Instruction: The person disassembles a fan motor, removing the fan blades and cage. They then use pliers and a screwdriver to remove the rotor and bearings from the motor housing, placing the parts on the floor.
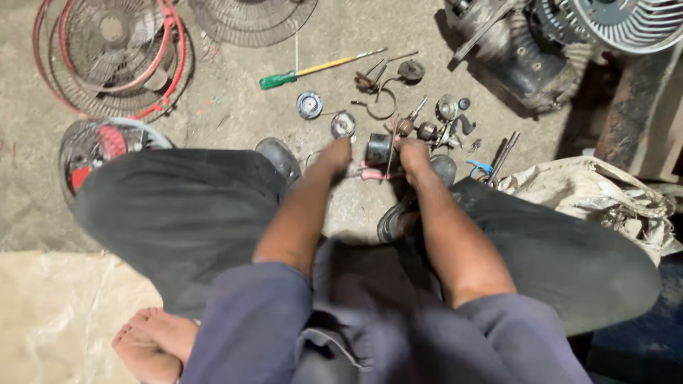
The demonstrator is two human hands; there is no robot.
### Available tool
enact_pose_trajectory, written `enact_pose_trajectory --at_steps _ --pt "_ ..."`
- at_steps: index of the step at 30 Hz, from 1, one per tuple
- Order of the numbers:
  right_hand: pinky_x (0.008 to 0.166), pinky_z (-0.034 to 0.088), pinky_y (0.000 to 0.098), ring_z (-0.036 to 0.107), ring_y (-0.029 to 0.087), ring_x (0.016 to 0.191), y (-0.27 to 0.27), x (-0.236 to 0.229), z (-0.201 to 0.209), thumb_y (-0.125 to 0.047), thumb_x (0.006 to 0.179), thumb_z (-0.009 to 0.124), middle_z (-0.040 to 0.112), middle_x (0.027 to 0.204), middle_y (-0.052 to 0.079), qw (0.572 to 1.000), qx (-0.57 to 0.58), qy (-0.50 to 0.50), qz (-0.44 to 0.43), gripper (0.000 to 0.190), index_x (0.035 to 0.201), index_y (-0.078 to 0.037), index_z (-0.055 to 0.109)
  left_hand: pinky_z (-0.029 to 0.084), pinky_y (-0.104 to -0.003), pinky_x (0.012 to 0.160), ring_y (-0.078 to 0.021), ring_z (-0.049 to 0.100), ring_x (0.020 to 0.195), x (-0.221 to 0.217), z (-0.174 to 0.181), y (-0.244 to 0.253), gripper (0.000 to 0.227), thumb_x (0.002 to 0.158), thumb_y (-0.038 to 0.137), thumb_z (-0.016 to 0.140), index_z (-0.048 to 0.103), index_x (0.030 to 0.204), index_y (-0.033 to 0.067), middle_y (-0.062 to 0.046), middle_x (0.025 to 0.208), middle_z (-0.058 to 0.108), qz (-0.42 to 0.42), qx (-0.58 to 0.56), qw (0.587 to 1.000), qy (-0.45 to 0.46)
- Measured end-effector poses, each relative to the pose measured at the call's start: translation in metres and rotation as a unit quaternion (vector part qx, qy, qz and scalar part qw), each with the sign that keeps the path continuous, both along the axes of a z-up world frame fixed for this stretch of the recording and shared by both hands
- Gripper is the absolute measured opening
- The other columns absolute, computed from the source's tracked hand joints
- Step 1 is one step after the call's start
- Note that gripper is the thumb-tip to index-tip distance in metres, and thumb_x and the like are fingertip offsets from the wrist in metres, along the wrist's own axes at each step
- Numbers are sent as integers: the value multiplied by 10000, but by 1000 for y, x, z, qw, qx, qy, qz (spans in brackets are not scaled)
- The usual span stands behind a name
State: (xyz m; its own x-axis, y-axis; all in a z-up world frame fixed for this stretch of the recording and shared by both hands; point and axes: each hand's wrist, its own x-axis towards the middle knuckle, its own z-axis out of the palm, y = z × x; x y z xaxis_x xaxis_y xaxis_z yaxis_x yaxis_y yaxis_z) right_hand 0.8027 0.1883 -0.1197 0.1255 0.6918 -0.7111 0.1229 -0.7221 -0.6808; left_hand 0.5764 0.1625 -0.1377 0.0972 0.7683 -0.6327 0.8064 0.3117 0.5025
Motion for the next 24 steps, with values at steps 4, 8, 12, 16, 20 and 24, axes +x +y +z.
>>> enact_pose_trajectory --at_steps 4,8,12,16,20,24 --pt "678 439 346 540 146 719 3 10 6 -184 949 693 669 793 32 1000 21 6 20 203 837 -19 728 508 -560 878 -482 639 1037 27 -42 -38 288 1001 251 523 571 1189 38 -328 1087 635 0 39 999 -19" --pt "611 401 374 506 178 650 13 8 21 -204 968 676 630 757 40 999 -17 9 37 232 848 -10 717 529 -552 884 -476 661 995 37 -44 -40 299 955 206 557 564 1203 40 -299 1034 664 -60 85 994 -13" --pt "631 478 324 579 141 648 16 -8 18 -228 956 649 713 789 32 997 11 56 60 232 911 -24 750 510 -564 884 -480 645 1010 26 -38 -59 303 966 222 563 568 1223 63 -285 1053 670 -60 18 996 -63" --pt "669 486 324 580 140 687 19 -19 8 -262 974 705 696 790 57 988 93 24 125 299 895 21 757 496 -545 904 -446 632 1071 15 -52 -70 305 947 265 611 594 1156 43 -253 1110 689 -70 -55 986 -141" --pt "648 491 347 585 154 654 12 -23 8 -315 951 712 682 723 79 969 99 -71 215 333 875 8 743 520 -514 921 -431 653 1081 -20 -79 -61 263 969 235 599 658 1087 8 -269 1146 691 -52 -57 997 -19" --pt "654 507 352 619 143 660 19 -25 23 -320 933 718 701 724 82 954 135 -77 256 318 884 -7 742 559 -493 684 -359 703 733 -67 -84 -14 343 1024 253 607 726 940 -57 -246 888 753 203 -236 946 -96"
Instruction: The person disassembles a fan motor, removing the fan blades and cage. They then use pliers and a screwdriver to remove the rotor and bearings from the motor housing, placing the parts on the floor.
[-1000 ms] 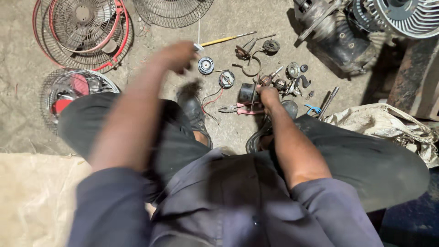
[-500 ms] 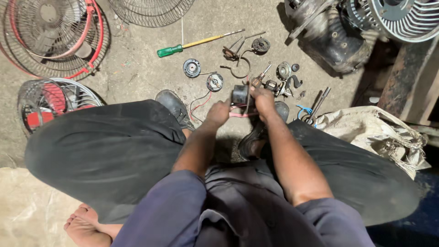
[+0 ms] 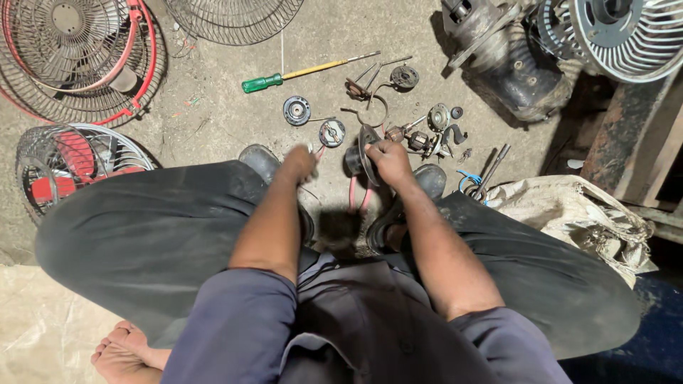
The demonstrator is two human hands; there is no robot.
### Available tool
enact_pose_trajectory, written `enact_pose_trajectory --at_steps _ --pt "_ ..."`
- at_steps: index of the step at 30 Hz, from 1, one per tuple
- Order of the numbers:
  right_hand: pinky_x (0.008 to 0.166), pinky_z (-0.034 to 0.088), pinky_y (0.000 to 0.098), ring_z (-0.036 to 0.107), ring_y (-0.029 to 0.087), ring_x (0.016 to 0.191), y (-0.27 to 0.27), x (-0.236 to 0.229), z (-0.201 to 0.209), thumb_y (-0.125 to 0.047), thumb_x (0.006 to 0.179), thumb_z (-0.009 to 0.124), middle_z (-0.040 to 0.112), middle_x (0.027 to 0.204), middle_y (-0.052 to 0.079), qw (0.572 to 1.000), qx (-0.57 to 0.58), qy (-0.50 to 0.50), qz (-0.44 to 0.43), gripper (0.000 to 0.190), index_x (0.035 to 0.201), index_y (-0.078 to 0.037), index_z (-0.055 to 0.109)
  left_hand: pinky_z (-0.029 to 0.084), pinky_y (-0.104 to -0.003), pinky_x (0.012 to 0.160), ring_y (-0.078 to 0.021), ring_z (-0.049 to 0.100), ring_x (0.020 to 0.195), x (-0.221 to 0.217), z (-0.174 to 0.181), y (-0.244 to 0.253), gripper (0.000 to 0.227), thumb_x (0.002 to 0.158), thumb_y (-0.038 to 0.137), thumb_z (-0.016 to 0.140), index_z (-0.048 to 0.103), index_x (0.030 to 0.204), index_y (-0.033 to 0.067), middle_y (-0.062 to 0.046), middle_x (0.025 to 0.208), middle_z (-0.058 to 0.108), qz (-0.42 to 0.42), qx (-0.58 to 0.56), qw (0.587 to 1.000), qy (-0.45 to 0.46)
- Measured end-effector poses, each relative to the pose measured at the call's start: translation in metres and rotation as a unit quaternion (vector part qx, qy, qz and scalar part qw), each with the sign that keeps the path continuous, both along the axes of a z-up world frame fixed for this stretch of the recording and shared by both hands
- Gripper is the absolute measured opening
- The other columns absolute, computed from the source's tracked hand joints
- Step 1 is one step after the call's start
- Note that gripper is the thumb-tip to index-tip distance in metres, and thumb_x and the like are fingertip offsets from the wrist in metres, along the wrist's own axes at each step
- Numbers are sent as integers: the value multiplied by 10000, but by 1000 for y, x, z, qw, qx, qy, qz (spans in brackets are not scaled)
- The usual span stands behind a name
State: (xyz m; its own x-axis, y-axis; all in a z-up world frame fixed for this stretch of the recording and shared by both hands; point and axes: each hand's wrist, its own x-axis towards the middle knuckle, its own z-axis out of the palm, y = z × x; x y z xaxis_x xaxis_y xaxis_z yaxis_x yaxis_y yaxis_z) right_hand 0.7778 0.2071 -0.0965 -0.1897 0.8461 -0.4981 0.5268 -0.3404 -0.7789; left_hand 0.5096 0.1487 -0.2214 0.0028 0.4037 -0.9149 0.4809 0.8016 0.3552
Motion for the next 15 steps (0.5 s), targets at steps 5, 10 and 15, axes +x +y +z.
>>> enact_pose_trajectory --at_steps 5,10,15 --pt "664 505 383 609 183 695 34 0 20 -322 963 710 686 760 119 998 60 10 0 339 875 5 724 545 -416 637 -257 688 663 -3 28 94 239 907 236 765 735 911 -1 -161 780 745 192 280 939 56" --pt "668 507 390 627 211 684 41 -5 34 -337 955 703 684 750 137 997 62 -52 22 344 900 2 720 539 -433 674 -281 707 682 2 41 155 269 873 270 788 722 908 11 -164 783 733 166 227 953 109" --pt "669 526 406 644 227 667 25 -15 36 -379 926 697 713 746 154 993 -84 -81 35 372 861 -14 726 546 -427 721 -286 719 713 4 35 171 328 840 315 819 729 893 4 -173 794 734 114 165 973 118"
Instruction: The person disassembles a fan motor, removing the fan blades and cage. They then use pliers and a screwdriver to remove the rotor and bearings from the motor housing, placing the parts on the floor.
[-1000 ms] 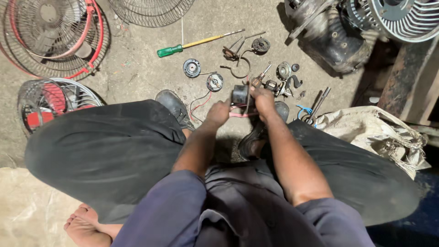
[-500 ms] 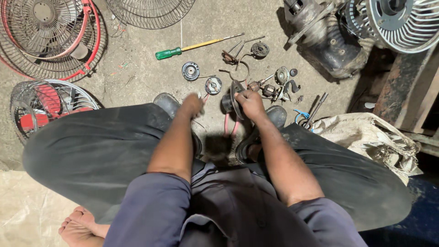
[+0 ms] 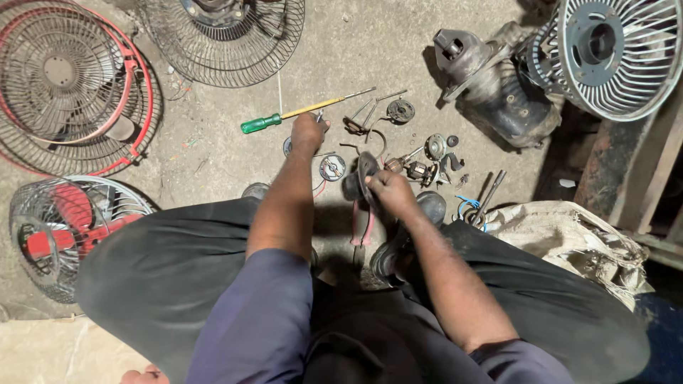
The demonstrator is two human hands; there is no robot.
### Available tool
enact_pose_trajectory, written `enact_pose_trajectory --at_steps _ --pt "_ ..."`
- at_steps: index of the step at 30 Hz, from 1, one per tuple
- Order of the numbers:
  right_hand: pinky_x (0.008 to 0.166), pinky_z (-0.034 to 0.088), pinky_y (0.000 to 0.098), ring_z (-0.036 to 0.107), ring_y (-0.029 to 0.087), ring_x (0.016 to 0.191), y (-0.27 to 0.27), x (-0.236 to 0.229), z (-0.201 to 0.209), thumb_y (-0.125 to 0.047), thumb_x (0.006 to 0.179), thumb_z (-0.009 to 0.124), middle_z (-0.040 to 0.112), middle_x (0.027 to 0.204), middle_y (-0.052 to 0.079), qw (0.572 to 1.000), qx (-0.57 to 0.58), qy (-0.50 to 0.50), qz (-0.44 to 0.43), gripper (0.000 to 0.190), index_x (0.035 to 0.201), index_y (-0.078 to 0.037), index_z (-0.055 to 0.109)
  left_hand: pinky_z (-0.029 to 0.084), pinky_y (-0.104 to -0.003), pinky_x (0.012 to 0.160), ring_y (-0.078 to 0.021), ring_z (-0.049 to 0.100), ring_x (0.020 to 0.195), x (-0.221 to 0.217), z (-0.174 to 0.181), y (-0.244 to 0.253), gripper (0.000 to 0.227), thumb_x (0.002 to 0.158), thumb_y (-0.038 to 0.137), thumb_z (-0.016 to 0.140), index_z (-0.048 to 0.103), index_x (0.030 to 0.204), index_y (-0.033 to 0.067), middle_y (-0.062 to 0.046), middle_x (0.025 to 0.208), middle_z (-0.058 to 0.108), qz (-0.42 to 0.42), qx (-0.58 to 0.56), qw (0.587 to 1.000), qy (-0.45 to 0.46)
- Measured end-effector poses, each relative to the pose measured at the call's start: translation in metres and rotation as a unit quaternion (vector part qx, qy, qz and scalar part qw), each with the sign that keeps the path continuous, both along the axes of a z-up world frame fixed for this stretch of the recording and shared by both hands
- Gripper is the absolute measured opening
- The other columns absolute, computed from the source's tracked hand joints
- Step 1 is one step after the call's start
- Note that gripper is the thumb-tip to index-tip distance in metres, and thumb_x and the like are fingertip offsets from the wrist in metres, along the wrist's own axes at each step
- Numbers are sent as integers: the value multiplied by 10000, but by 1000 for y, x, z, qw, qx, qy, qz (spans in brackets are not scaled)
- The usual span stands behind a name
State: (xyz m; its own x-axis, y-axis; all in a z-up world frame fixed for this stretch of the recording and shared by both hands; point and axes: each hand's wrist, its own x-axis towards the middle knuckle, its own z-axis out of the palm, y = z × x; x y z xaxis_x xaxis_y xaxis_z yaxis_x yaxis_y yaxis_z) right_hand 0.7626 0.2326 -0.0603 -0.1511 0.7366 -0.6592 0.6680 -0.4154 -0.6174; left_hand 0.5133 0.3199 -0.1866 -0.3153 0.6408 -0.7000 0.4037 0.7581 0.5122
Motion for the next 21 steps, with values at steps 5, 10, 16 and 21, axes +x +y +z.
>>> enact_pose_trajectory --at_steps 5,10,16,21 --pt "671 522 389 648 209 650 -2 -2 0 -371 922 710 704 735 128 998 -19 -40 49 339 880 -36 745 546 -437 766 -325 728 806 -16 4 0 353 871 340 794 720 973 10 -196 854 734 39 94 994 -24" --pt "647 517 368 615 176 648 11 -8 0 -355 948 710 696 710 115 1000 -13 6 21 357 871 -7 736 534 -498 780 -427 695 878 -50 6 -15 342 882 317 772 713 1018 9 -234 939 733 129 160 972 111" --pt "656 519 342 605 122 674 29 -32 0 -336 955 710 712 729 62 996 58 58 27 319 927 -20 737 530 -530 792 -430 692 912 -93 -20 -71 260 836 219 769 709 978 10 -230 956 724 171 112 960 192" --pt "628 514 319 596 107 648 22 -39 -6 -327 965 688 682 707 27 995 6 92 23 313 894 -24 719 543 -529 817 -449 680 900 -97 -9 -90 189 816 90 692 704 976 -11 -273 959 700 72 112 939 316"
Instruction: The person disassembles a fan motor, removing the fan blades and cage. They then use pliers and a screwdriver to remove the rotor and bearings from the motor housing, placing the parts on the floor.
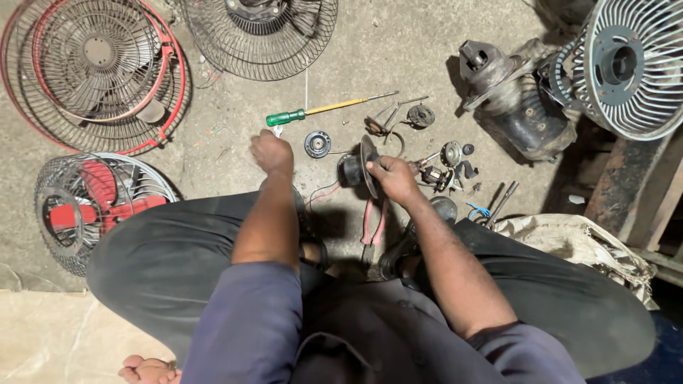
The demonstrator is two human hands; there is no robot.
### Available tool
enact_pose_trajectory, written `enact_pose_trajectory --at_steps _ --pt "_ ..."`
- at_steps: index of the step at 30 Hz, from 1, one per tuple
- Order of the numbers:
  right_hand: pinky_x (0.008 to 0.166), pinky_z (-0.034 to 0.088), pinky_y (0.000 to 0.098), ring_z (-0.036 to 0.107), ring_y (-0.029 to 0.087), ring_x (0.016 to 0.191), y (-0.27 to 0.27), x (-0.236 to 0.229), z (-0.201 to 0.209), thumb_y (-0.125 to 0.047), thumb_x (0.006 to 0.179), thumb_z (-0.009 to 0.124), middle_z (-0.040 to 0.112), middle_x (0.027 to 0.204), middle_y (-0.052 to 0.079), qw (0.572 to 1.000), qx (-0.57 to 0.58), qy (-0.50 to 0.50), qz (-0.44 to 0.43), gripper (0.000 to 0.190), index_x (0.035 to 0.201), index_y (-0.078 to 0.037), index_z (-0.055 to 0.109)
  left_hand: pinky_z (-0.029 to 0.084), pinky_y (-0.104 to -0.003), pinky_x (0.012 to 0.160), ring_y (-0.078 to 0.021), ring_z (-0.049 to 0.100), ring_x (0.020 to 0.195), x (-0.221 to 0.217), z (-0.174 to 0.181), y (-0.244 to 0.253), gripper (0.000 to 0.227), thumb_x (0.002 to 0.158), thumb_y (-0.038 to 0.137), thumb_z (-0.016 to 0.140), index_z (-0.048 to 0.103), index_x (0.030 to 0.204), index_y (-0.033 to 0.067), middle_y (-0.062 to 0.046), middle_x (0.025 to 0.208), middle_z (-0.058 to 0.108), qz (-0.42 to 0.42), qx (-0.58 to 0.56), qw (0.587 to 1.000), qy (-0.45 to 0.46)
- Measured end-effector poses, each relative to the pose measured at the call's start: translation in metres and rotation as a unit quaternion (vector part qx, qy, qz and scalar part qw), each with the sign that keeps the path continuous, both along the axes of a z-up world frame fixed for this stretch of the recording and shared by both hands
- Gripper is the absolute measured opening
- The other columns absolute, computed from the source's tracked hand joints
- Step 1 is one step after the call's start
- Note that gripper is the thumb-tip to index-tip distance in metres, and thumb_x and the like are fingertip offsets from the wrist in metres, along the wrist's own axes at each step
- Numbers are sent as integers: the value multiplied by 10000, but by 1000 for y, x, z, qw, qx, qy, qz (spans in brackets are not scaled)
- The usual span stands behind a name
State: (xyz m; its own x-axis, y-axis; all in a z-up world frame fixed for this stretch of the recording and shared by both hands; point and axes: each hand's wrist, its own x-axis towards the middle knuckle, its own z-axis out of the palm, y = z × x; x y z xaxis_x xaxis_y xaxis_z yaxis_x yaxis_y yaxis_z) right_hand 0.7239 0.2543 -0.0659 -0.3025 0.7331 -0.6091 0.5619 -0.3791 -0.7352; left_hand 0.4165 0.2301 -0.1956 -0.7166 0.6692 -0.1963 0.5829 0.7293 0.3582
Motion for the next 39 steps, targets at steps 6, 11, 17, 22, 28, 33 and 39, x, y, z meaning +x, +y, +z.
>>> enact_pose_trajectory --at_steps 6,11,17,22,28,33,39 --pt "556 433 280 514 78 626 -1 -9 -12 -262 1003 701 628 706 -7 994 4 62 -84 303 843 -5 706 593 -437 706 -269 650 873 56 82 23 454 897 478 628 682 1157 110 -114 1066 695 -60 -71 895 -437" --pt "443 349 262 427 91 492 2 -19 -11 -246 998 641 547 642 -25 948 -137 187 -219 215 989 -39 700 657 -447 692 -193 739 894 87 128 17 564 869 609 562 627 1202 158 -27 1065 728 75 -62 660 -745" --pt "498 429 288 503 117 550 24 -24 -60 -209 1070 577 575 700 -1 912 -119 256 -297 216 1009 -13 645 577 -402 677 -259 693 852 59 111 24 475 972 449 632 645 1272 81 -125 1025 733 160 105 715 -672" --pt "778 560 388 726 284 871 63 -48 -106 -80 948 641 742 913 131 981 188 -31 21 141 1013 -9 744 605 -465 858 -268 718 1005 23 98 30 453 954 481 548 700 1162 108 -98 1104 748 349 254 556 -710" --pt "884 564 475 653 419 1077 77 -105 -112 -46 886 626 610 1201 254 914 194 -268 237 238 1106 27 680 567 -498 969 -319 687 1054 26 61 26 498 982 490 518 714 1144 62 -155 1131 736 319 320 396 -800" --pt "893 562 468 596 419 1115 73 -113 -103 -67 894 605 559 1190 253 904 237 -237 265 312 1185 46 627 603 -501 916 -352 711 964 26 -9 14 346 981 262 570 681 1144 -23 -220 1075 726 292 321 416 -799" --pt "931 504 485 595 440 1071 77 -97 -48 -185 887 680 551 1228 266 946 121 -213 214 345 1205 -55 653 597 -466 902 -317 711 951 34 -36 33 379 978 311 575 677 1170 1 -190 1070 732 265 319 429 -802"
